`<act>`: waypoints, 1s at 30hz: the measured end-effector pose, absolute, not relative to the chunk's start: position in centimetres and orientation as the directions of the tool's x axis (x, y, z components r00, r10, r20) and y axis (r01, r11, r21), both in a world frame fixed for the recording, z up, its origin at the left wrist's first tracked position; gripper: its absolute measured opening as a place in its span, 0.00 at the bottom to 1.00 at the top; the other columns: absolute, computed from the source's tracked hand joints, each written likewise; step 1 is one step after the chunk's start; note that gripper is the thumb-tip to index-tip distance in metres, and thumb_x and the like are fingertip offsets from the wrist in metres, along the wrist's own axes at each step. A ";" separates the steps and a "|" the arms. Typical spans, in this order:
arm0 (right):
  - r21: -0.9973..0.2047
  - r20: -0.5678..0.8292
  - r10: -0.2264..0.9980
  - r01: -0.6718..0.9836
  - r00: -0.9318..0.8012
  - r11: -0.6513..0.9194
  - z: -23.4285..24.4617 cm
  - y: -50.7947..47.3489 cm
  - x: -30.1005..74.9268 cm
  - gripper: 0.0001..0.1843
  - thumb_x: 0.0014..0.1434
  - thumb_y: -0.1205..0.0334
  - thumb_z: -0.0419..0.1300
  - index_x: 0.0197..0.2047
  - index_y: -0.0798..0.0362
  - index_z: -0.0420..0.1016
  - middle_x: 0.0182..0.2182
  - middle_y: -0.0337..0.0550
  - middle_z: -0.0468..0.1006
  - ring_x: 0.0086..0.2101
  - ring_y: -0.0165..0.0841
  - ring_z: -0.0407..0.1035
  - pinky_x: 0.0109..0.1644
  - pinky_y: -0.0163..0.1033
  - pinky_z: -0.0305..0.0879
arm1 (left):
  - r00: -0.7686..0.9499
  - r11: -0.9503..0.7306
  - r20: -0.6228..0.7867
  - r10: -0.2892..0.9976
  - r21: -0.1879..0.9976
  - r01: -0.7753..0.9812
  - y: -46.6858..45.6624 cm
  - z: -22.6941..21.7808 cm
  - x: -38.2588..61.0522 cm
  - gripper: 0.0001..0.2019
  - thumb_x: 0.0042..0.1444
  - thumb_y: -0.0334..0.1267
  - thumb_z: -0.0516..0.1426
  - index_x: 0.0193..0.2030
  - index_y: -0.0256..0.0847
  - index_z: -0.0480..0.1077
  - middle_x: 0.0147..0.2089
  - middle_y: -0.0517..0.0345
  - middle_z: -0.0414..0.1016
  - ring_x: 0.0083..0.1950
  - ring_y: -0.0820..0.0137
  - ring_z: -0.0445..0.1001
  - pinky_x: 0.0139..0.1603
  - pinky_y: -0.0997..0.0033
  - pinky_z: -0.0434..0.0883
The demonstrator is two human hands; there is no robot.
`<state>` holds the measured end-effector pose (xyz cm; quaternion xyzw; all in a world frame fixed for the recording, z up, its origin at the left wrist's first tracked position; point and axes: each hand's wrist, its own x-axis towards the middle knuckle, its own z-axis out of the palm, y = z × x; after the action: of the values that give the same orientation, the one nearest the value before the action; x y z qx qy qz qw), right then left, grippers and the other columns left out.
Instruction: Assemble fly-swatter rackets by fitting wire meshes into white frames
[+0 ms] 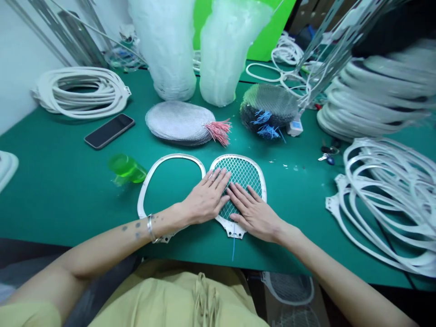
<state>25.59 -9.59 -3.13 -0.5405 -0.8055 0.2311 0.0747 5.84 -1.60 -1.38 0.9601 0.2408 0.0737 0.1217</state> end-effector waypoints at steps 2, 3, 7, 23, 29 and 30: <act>-0.429 -0.169 0.894 0.848 -0.414 0.311 -3.3 -9.7 25.8 0.35 0.67 0.48 0.47 0.71 0.49 0.39 0.70 0.39 0.37 0.68 0.37 0.33 0.70 0.50 0.26 | 0.934 -0.911 0.155 0.322 0.319 0.261 -3.4 -0.4 4.6 0.28 0.65 0.47 0.49 0.68 0.35 0.55 0.72 0.44 0.49 0.74 0.54 0.40 0.72 0.45 0.39; -0.425 -0.183 0.890 0.850 -0.417 0.310 -3.2 -9.8 25.8 0.35 0.67 0.48 0.46 0.71 0.48 0.38 0.70 0.38 0.36 0.68 0.36 0.32 0.70 0.49 0.25 | 0.960 -0.929 0.182 0.214 0.342 0.143 -4.4 -0.1 4.0 0.25 0.64 0.45 0.51 0.65 0.39 0.60 0.71 0.47 0.53 0.74 0.56 0.43 0.72 0.45 0.38; -0.457 -0.222 0.878 0.840 -0.425 0.291 -2.3 -9.7 26.1 0.35 0.68 0.47 0.44 0.72 0.47 0.35 0.70 0.37 0.34 0.68 0.36 0.30 0.70 0.49 0.23 | 0.955 -0.929 0.295 -0.015 0.349 -0.122 -7.7 -1.0 2.8 0.14 0.64 0.29 0.48 0.50 0.34 0.73 0.59 0.44 0.71 0.66 0.62 0.64 0.72 0.56 0.51; -0.405 -0.364 0.787 0.845 -0.499 0.349 -1.2 -8.8 26.7 0.50 0.60 0.30 0.42 0.72 0.51 0.24 0.70 0.46 0.25 0.68 0.43 0.22 0.69 0.56 0.23 | 0.891 -0.937 0.402 0.209 0.343 0.065 -9.9 -2.4 3.5 0.14 0.65 0.25 0.43 0.43 0.34 0.69 0.41 0.47 0.77 0.45 0.67 0.76 0.55 0.62 0.73; -0.378 -0.330 0.802 0.848 -0.498 0.371 -1.7 -8.9 26.7 0.50 0.60 0.30 0.42 0.71 0.49 0.22 0.70 0.47 0.26 0.68 0.43 0.24 0.69 0.57 0.26 | 0.885 -0.936 0.397 0.245 0.335 0.109 -11.0 -2.8 4.1 0.11 0.63 0.25 0.46 0.38 0.36 0.68 0.36 0.50 0.75 0.41 0.69 0.76 0.52 0.64 0.73; -0.367 -0.336 0.801 0.852 -0.495 0.372 -1.8 -8.9 26.6 0.50 0.60 0.30 0.41 0.71 0.50 0.22 0.70 0.48 0.26 0.68 0.43 0.23 0.69 0.57 0.26 | 0.874 -0.925 0.396 0.281 0.354 0.137 -11.3 -3.0 4.3 0.11 0.63 0.25 0.46 0.37 0.36 0.68 0.34 0.52 0.75 0.40 0.69 0.76 0.50 0.65 0.74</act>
<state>26.62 -8.86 -1.80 -0.5000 -0.8268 0.2526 -0.0505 4.34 -11.27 -2.95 0.9547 0.1095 0.2259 0.1596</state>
